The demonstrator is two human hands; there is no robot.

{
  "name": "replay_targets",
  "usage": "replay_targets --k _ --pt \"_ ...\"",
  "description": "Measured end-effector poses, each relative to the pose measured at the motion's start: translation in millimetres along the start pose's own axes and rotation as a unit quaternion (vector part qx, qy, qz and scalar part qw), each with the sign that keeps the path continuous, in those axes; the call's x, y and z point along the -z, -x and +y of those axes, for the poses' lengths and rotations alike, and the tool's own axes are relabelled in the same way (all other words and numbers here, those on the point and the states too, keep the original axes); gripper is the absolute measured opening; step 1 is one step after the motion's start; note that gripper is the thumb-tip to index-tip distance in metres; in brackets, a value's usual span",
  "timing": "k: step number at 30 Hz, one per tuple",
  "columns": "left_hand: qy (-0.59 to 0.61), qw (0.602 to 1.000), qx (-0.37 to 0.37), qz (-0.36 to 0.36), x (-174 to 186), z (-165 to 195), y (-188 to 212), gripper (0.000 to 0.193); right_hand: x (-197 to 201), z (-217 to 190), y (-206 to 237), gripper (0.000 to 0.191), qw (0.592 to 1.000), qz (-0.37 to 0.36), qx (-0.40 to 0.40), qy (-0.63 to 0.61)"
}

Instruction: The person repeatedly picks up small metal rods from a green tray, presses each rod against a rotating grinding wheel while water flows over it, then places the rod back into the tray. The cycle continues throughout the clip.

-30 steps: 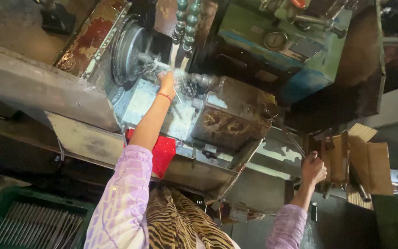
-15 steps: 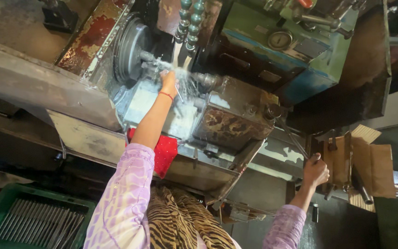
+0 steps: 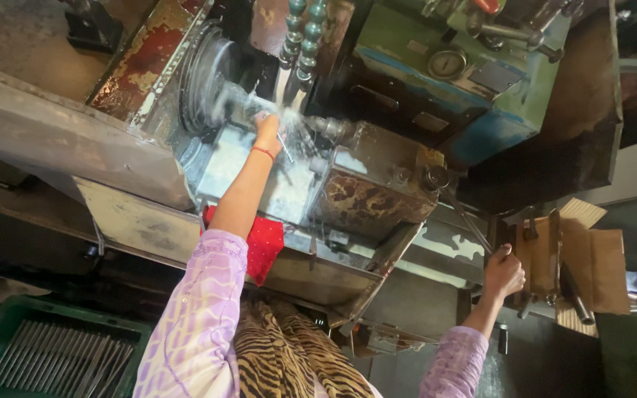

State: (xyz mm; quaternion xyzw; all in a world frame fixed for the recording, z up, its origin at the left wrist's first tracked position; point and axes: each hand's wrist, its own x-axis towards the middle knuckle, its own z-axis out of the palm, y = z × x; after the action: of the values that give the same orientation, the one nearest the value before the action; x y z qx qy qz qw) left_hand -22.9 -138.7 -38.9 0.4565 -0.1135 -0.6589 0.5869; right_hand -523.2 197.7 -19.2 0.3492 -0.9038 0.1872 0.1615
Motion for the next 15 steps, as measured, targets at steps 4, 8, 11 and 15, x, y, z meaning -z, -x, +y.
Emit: replay_targets --k 4,8,11,15 --pt "-0.001 1.000 0.002 -0.004 0.0 0.5 -0.3 0.027 -0.1 -0.9 2.6 0.062 0.999 0.025 0.019 0.005" --pt "0.007 1.000 0.006 -0.017 -1.5 0.2 -0.9 0.028 0.2 -1.9 2.8 0.063 1.000 0.018 0.010 0.017" --pt "0.039 0.997 -0.041 -0.052 -1.3 0.5 -0.9 0.029 0.4 -3.2 3.2 0.061 0.999 0.023 0.007 0.028" --pt "0.025 1.000 0.007 -0.003 -0.3 2.5 -0.6 0.041 2.0 -4.9 2.6 0.061 1.000 0.019 0.008 0.019"
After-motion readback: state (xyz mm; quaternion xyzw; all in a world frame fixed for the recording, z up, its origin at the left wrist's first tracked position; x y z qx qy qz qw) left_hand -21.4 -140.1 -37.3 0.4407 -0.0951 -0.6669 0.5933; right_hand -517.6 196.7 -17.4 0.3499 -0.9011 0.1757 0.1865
